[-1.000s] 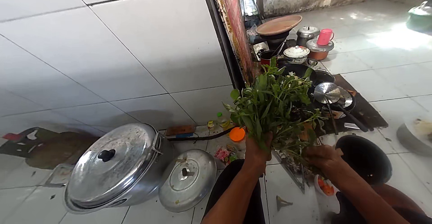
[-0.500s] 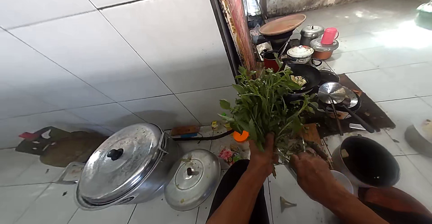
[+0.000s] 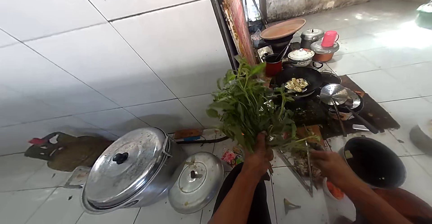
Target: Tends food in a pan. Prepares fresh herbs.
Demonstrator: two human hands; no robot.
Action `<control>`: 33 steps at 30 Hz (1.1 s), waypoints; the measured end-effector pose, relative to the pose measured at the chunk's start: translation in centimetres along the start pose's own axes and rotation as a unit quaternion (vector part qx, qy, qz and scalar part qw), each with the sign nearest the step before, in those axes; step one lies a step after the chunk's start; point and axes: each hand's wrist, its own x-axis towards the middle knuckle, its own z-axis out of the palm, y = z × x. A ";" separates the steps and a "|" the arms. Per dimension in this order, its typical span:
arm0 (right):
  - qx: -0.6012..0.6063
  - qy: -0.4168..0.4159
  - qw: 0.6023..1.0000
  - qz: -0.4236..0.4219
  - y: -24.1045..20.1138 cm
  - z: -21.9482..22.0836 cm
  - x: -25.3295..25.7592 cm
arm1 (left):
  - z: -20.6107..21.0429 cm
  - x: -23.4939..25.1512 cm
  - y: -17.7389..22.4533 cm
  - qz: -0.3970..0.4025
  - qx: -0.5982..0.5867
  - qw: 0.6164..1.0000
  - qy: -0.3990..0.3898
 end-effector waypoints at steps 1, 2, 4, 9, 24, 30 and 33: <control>0.080 0.018 0.997 -0.002 0.3 -0.5 -0.2 | -0.1 0.0 0.1 -0.009 0.004 1.000 0.001; 0.166 0.034 0.986 0.005 0.1 -1.1 -0.5 | -0.2 0.0 0.2 -0.016 0.011 1.000 0.004; 0.290 0.067 0.955 0.012 -0.8 -2.3 -0.9 | -0.3 0.0 0.2 -0.016 0.019 1.000 0.000; 0.400 0.134 0.906 -0.024 -2.2 -3.9 -0.9 | -0.3 -0.1 -0.1 -0.006 0.019 1.000 -0.021; 0.312 -0.001 0.948 -0.063 -3.3 -2.9 -2.3 | 1.6 -0.6 -2.4 -0.055 0.106 0.981 -0.155; 0.243 -0.126 0.957 -0.096 -3.3 -1.7 -2.7 | 1.7 -0.7 -2.4 -0.072 0.143 0.978 -0.133; 0.247 -0.165 0.950 -0.094 -3.4 -1.1 -2.9 | 1.6 -0.5 -2.5 -0.068 0.158 0.975 -0.143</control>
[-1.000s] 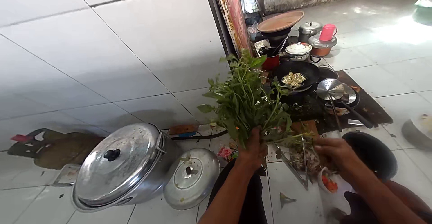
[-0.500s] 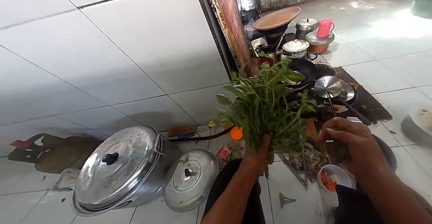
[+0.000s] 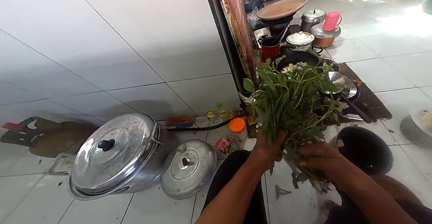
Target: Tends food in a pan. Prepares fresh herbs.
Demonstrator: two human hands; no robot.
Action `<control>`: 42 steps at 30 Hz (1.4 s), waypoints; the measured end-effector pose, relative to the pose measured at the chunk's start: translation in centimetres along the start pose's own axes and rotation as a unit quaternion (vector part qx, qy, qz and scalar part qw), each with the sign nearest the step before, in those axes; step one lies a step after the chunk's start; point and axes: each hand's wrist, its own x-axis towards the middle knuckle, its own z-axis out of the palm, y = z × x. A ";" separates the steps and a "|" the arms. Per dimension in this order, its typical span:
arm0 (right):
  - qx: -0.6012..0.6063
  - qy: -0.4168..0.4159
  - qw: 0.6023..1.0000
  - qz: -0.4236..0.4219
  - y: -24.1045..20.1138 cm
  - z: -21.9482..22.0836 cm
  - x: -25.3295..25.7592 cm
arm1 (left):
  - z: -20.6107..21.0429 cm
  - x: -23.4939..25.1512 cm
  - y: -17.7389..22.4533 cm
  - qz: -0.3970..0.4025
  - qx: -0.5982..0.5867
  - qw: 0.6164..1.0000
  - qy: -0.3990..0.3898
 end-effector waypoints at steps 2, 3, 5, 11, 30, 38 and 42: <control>0.024 -0.018 1.000 -0.009 0.0 0.5 0.0 | 0.0 -0.2 0.1 0.003 0.008 1.000 -0.011; 0.031 -0.026 0.999 -0.020 0.1 0.6 0.1 | 0.0 -0.3 0.3 0.001 0.010 1.000 -0.014; 0.032 -0.026 0.999 -0.034 0.1 1.0 0.1 | -0.1 -0.6 0.7 -0.017 -0.005 1.000 -0.022; -0.169 0.082 0.978 -0.086 0.2 2.2 -0.1 | -0.5 -0.8 1.0 -0.042 -0.064 0.996 -0.047; -0.412 0.135 0.888 0.154 3.1 -0.8 2.8 | -0.2 -1.1 1.6 -0.001 -0.211 0.976 0.048; 0.003 0.285 0.955 -0.076 2.4 -0.9 1.2 | -1.4 -0.6 1.5 0.024 -0.274 0.962 0.007; 0.172 0.328 0.925 -0.083 0.4 0.7 1.2 | -0.5 -0.8 1.1 0.023 -0.263 0.964 0.026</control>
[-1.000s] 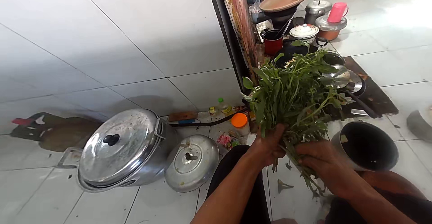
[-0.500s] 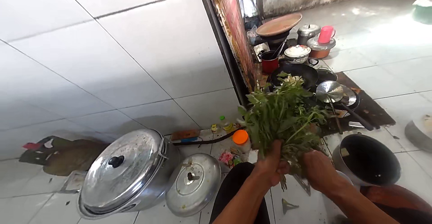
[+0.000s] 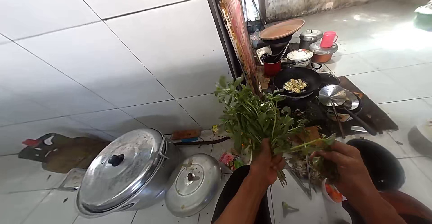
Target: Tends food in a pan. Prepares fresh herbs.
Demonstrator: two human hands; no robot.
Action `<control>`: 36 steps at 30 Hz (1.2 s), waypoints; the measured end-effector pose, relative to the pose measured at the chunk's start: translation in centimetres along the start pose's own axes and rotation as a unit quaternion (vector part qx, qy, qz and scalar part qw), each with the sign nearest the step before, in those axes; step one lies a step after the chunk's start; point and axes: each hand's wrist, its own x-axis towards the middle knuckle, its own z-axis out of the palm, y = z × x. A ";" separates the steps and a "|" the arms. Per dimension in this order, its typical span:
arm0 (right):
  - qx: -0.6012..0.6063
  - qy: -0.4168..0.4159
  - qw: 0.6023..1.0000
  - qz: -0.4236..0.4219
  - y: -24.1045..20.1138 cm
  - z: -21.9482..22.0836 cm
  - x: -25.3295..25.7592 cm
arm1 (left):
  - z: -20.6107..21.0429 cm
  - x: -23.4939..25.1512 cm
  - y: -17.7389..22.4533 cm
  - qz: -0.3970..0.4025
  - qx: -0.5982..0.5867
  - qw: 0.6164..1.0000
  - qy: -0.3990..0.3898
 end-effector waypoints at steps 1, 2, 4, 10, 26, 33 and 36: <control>0.015 0.018 1.000 0.004 -0.2 0.4 -0.1 | 0.1 -0.1 -0.2 0.002 0.004 1.000 0.001; 0.027 0.035 0.999 0.008 -0.4 0.6 -0.2 | 0.3 -0.1 -0.4 0.006 0.009 1.000 0.001; 0.058 0.059 0.996 0.027 -0.8 1.1 -0.4 | 0.5 -0.2 -0.8 0.011 0.017 1.000 0.007; 0.110 0.050 0.990 0.078 -0.9 1.4 -0.7 | 1.1 0.2 -1.9 0.039 0.036 0.999 0.005; 0.165 0.025 0.975 0.145 -0.6 2.1 -0.8 | 1.9 1.1 -4.9 0.077 0.062 0.993 0.060; 0.112 0.025 0.983 0.143 -0.6 2.2 -0.8 | 2.0 1.0 -5.5 0.108 0.085 0.987 0.080; 0.124 0.059 0.977 0.161 -0.7 2.4 -0.5 | 1.9 0.8 -5.7 0.122 0.100 0.985 0.066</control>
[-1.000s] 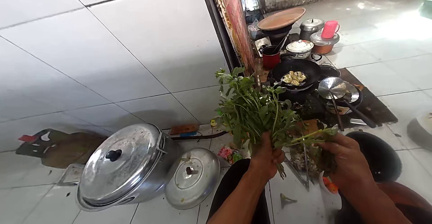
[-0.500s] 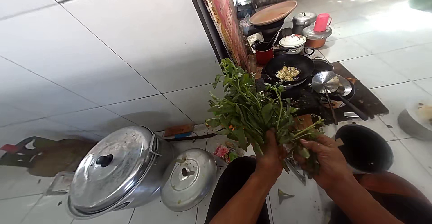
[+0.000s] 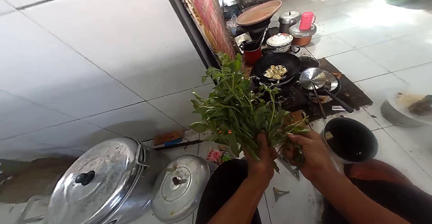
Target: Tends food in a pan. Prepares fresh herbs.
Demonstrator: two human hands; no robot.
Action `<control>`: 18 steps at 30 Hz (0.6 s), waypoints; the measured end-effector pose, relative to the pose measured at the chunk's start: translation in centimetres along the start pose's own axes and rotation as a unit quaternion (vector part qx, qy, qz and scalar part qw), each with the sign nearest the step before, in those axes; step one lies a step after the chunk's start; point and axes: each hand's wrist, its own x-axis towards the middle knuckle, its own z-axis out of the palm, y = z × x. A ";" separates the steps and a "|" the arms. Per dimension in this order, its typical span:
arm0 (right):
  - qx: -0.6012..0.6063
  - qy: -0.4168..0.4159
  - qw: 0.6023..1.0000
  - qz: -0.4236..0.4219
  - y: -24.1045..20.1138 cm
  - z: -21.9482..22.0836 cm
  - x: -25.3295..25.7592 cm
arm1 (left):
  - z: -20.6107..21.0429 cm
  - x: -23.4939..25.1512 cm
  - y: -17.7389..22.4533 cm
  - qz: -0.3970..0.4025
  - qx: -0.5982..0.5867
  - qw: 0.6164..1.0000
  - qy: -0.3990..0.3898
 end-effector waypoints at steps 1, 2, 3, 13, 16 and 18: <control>0.006 0.004 1.000 0.006 -0.1 0.1 0.0 | 0.0 -0.1 0.1 -0.005 0.008 1.000 0.005; 0.008 0.000 1.000 0.008 0.0 0.0 0.0 | 0.1 -0.3 0.4 -0.012 0.015 1.000 0.016; 0.008 -0.012 1.000 0.008 0.0 -0.2 -0.1 | 0.2 -0.3 0.6 -0.015 0.019 0.999 0.030; 0.064 -0.150 0.982 0.094 0.8 -0.1 -0.5 | -0.9 1.5 2.7 0.012 -0.071 0.996 0.055; 0.038 -0.163 0.984 0.062 0.8 -0.1 -0.2 | -0.8 1.3 3.2 0.003 -0.053 0.996 0.070; -0.049 -0.172 0.984 -0.012 1.1 -0.3 0.2 | -0.8 1.1 3.5 0.006 -0.048 0.996 0.073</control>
